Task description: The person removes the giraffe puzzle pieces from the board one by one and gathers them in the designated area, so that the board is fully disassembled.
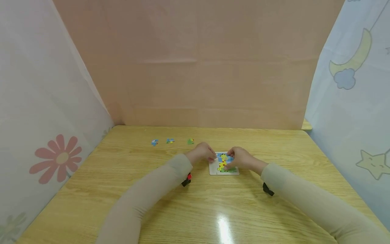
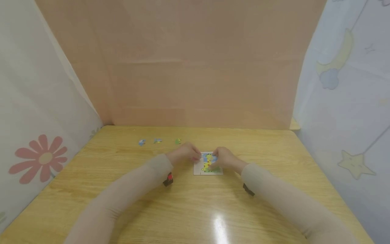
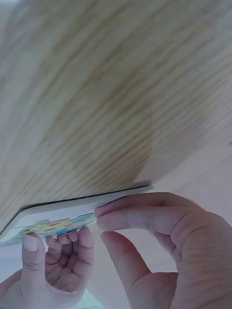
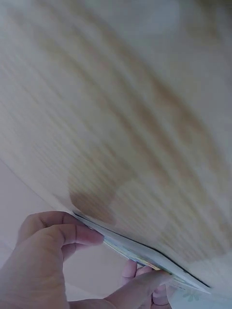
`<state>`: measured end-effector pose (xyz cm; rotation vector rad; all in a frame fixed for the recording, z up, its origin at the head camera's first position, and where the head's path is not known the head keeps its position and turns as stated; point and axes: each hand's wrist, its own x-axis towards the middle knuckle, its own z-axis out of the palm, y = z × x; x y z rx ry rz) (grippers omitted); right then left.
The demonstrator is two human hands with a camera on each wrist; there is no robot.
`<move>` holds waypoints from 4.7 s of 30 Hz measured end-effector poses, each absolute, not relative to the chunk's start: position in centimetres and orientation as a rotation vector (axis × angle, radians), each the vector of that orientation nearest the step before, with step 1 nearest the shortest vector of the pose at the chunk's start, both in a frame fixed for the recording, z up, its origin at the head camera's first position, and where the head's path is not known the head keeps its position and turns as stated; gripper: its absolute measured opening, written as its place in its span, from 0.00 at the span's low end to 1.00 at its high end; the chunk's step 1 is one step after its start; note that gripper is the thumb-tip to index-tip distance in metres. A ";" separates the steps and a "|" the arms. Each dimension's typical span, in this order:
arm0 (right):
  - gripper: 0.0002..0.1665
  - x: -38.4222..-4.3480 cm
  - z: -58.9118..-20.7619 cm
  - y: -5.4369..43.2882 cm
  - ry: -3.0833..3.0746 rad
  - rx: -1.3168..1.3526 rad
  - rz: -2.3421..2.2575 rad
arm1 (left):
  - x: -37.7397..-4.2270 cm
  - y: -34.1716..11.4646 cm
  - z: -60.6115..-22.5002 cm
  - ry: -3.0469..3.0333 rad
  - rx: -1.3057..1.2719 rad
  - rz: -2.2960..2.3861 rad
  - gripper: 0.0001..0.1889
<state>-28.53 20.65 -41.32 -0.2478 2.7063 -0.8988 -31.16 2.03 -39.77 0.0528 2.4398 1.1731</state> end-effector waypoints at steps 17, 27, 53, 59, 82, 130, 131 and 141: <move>0.28 -28.3 -41.2 20.6 2.712 -0.236 -0.988 | -32.3 3.3 -40.6 2.585 0.036 1.016 0.08; 0.28 -28.5 -41.2 20.5 2.710 -0.220 -0.983 | -32.8 3.5 -41.2 2.564 -0.002 1.076 0.07; 0.27 -28.7 -41.4 20.6 2.712 -0.238 -0.985 | -31.7 2.3 -40.4 2.334 -0.096 1.547 0.04; 0.28 -28.7 -41.4 20.7 2.705 -0.219 -0.998 | -31.4 1.5 -39.1 2.306 -0.019 1.584 0.05; 0.26 -27.7 -41.1 22.0 2.695 -0.198 -1.038 | -30.2 -2.4 -38.4 2.288 0.168 1.703 0.05; 0.26 -27.8 -41.2 21.6 2.700 -0.238 -1.013 | -30.3 -20.8 -39.2 2.449 -0.239 1.531 0.14; 0.26 -27.8 -41.2 21.6 2.698 -0.241 -1.016 | -30.4 -21.0 -39.1 2.449 -0.259 1.529 0.14; 0.27 -28.1 -41.4 21.7 2.688 -0.246 -1.011 | -31.8 -22.3 -39.5 2.542 -0.342 1.354 0.11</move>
